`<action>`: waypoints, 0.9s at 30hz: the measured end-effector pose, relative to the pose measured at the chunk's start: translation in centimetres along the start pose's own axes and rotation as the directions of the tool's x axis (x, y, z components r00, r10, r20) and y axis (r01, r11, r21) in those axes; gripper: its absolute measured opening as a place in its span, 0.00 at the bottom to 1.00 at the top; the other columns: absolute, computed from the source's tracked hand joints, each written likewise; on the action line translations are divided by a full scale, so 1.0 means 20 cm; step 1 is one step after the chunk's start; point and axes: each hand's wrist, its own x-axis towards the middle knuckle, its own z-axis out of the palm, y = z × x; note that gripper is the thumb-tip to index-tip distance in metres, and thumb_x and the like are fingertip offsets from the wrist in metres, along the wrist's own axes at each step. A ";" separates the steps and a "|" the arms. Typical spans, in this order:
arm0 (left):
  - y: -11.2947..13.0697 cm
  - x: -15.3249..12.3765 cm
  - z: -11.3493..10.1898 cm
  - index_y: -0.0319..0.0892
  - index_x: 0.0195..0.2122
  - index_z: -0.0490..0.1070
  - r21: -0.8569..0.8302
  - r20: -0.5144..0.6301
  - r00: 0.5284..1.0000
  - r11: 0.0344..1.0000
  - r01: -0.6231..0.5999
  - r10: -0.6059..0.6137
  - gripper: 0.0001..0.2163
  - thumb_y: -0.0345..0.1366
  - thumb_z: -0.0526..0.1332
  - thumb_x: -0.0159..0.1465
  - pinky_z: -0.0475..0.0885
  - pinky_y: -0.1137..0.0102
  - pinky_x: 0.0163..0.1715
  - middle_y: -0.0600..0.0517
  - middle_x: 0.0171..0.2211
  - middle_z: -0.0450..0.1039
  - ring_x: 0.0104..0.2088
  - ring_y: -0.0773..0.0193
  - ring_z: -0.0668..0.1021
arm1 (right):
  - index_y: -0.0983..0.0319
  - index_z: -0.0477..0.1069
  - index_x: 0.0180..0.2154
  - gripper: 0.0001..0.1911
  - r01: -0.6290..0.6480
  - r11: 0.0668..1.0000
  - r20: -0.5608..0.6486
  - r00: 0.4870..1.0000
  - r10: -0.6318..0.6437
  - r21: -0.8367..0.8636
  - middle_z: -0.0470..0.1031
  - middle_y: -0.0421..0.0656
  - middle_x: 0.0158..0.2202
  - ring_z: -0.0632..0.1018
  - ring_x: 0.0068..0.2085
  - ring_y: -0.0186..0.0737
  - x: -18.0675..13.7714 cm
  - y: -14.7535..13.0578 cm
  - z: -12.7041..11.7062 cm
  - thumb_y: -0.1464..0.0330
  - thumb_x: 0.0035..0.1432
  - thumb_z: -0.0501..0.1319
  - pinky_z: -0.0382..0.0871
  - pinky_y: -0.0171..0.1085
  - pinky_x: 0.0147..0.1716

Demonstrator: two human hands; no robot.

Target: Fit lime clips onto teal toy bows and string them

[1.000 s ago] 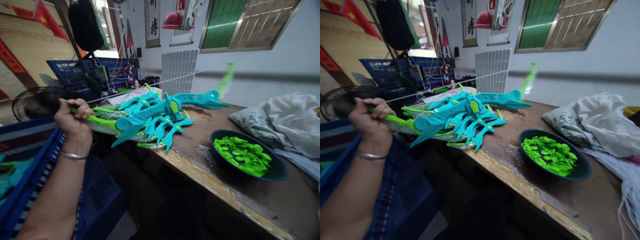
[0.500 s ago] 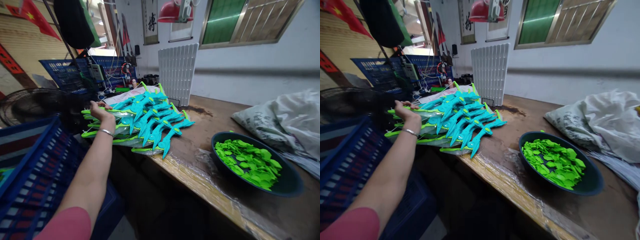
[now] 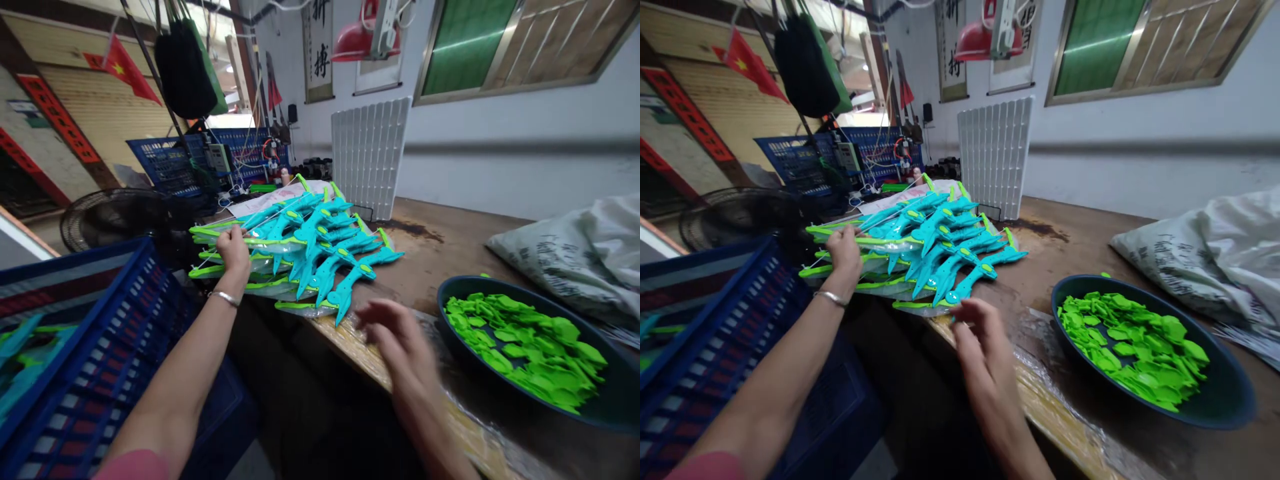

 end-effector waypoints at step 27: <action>-0.11 0.46 -0.30 0.46 0.45 0.76 0.235 0.832 0.439 0.503 -0.832 0.338 0.17 0.39 0.62 0.53 0.69 0.47 0.52 0.37 0.44 0.79 0.49 0.36 0.77 | 0.63 0.61 0.65 0.35 0.402 0.538 0.438 0.897 -0.066 -0.741 0.61 0.55 0.67 0.59 0.68 0.60 1.02 0.36 0.74 0.79 0.55 0.58 0.72 0.53 0.55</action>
